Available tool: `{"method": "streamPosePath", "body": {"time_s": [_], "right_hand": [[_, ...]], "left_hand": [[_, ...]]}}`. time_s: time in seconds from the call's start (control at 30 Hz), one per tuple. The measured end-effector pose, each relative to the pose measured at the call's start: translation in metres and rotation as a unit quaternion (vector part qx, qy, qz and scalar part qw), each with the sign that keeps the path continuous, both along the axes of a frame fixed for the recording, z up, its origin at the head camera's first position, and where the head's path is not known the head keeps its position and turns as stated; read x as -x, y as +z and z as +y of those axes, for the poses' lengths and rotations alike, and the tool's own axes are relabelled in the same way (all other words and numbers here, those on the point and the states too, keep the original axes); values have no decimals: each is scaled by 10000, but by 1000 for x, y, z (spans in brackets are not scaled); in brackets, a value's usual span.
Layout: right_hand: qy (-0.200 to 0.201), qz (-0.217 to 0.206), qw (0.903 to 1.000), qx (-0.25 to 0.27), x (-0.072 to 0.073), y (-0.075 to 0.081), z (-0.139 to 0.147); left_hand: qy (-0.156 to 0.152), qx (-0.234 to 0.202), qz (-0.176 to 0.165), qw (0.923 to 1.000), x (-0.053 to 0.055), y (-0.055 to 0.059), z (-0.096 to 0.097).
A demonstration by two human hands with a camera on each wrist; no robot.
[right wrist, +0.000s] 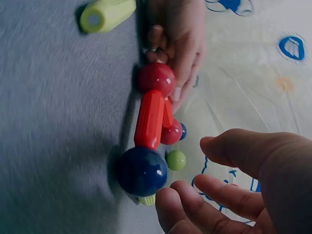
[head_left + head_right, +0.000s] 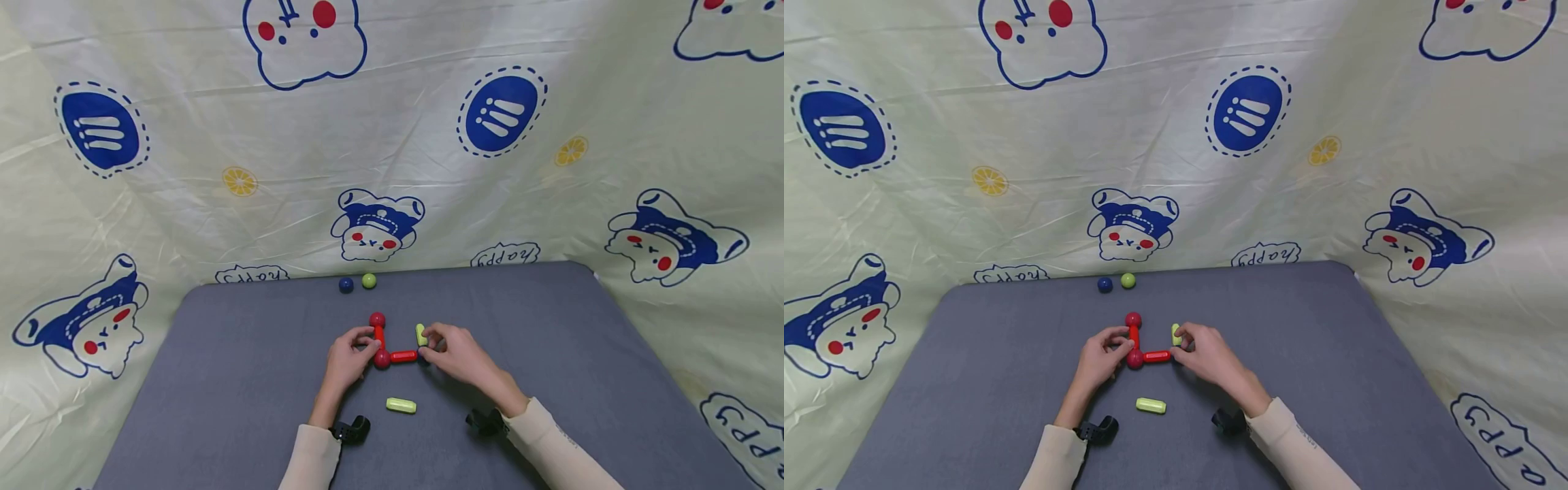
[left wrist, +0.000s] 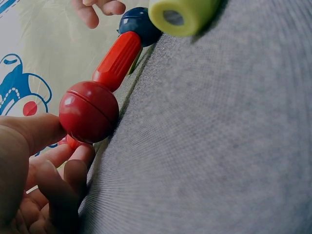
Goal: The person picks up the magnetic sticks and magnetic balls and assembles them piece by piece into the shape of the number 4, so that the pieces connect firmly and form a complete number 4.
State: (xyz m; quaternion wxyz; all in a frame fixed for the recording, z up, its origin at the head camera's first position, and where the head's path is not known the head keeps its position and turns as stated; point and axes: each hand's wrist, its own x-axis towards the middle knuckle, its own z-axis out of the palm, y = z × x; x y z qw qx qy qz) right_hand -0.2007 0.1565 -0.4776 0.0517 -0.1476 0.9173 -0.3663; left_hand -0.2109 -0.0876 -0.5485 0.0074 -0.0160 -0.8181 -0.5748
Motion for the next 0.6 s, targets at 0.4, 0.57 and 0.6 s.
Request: {"method": "streamPosePath", "body": {"time_s": [0.4,0.57,0.6], "right_hand": [[916,-238,9950,-303,50,4,10],[924,-337,9942,-439,76,3,9],[902,-356,9943,-452,81,3,8]], "left_hand": [[-21,63,18,10000,-1,0,1],[-31,47,106,9999,-1,0,0],[-38,42,114,9999,-1,1,0]]}}
